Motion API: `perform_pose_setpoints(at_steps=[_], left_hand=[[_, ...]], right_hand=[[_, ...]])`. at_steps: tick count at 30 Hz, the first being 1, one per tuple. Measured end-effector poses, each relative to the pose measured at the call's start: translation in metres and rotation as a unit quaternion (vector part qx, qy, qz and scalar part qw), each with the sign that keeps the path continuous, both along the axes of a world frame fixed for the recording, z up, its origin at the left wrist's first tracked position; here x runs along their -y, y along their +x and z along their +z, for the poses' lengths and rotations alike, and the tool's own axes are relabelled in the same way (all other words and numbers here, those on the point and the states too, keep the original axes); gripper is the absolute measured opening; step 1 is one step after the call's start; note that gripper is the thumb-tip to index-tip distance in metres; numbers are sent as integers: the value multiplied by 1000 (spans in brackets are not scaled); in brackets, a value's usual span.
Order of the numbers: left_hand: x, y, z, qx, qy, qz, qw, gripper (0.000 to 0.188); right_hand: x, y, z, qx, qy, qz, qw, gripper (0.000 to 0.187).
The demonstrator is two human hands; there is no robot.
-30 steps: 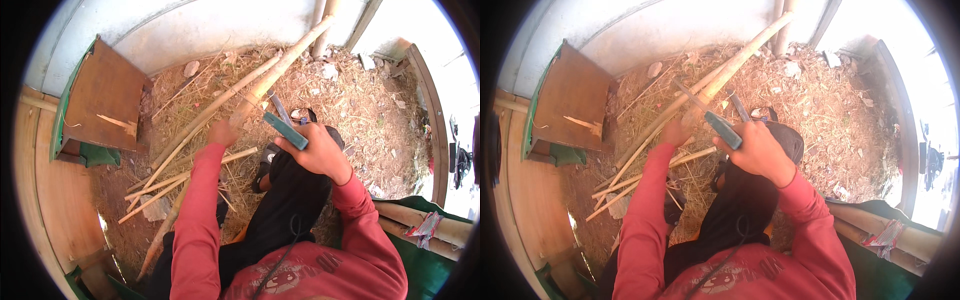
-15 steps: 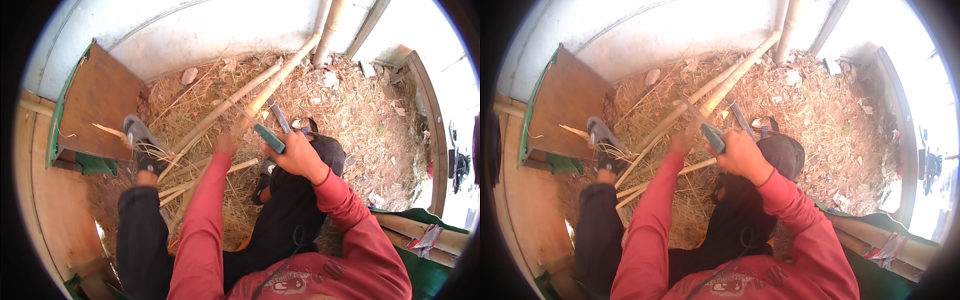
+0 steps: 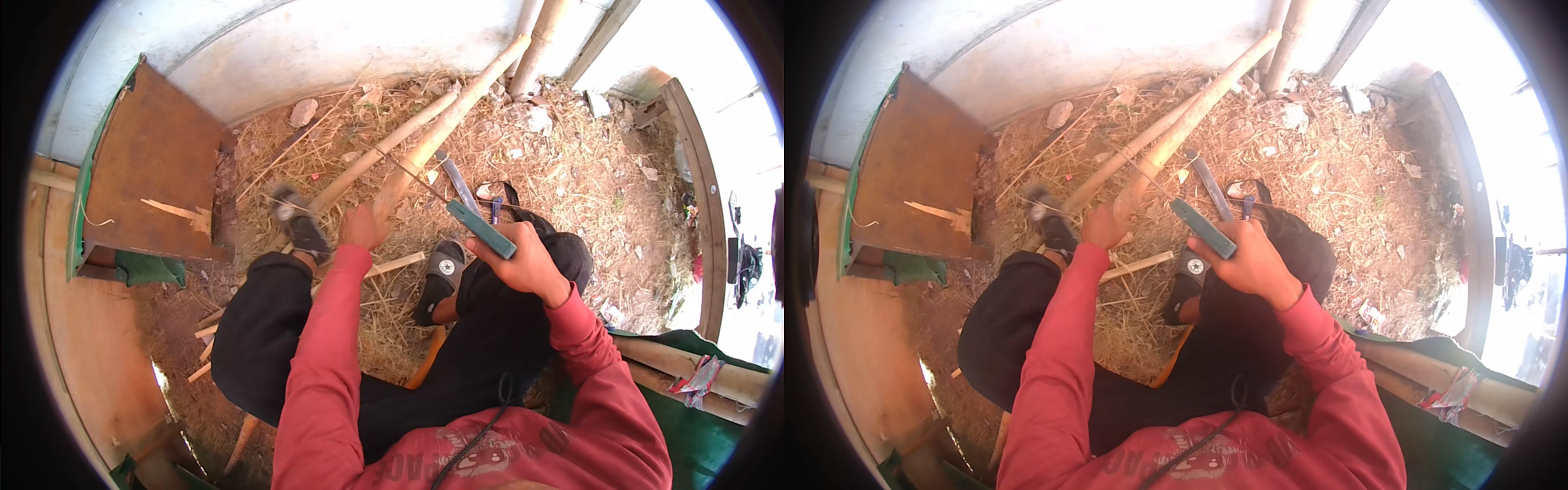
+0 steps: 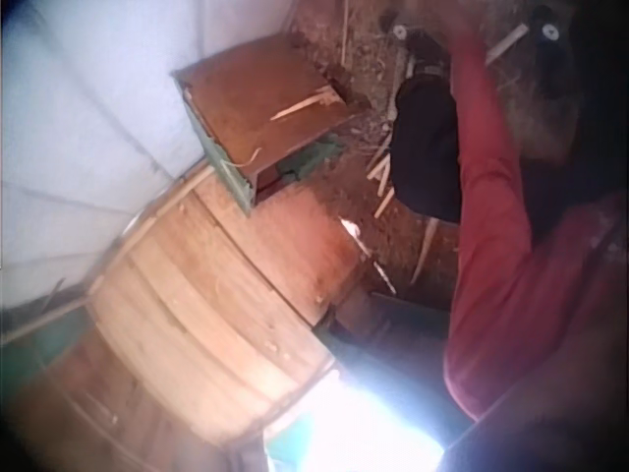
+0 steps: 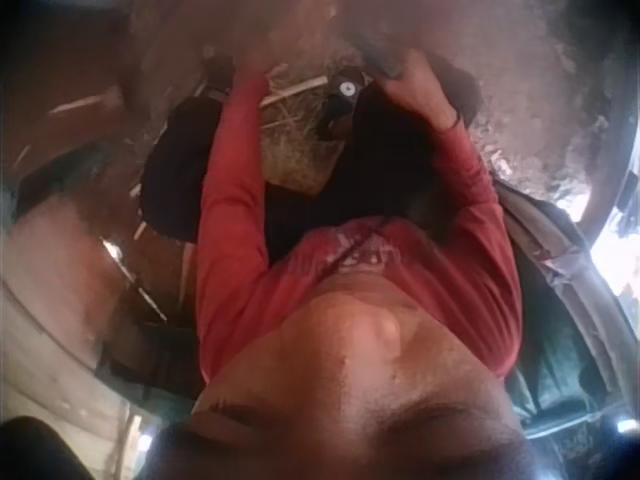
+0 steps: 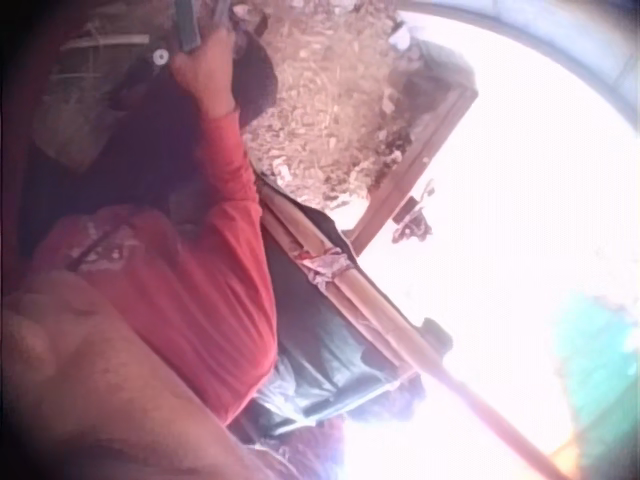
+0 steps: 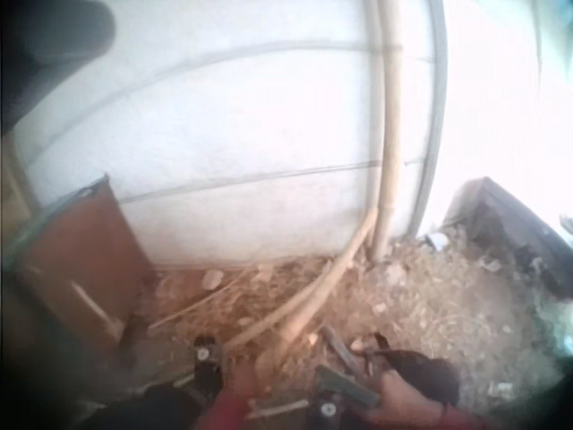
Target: The person sits on the ground and uses a hand saw to cut a long bamboo pole into smaller sections. They hold the pole steady with their left hand and saw with their right hand, creating multiple cut pieces that accumulate on the ground.
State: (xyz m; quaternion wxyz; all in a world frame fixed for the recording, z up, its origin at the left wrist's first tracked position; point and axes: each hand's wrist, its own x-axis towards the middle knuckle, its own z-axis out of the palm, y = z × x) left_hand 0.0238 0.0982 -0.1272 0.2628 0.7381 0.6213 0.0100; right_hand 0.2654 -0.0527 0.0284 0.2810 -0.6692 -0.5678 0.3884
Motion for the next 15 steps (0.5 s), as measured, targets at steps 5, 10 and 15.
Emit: perform_pose_setpoints(at_steps=[5,10,15], left_hand=[[2,-4,35,5,13,-6,1000,43],[6,-2,33,15,-20,11,1000,38],[16,-2,21,11,38,-21,999,34]], right_hand=[[14,-4,27,23,14,13,1000,32],[24,-7,21,8,12,-9,1000,33],[41,-4,24,21,55,-9,998,26]])
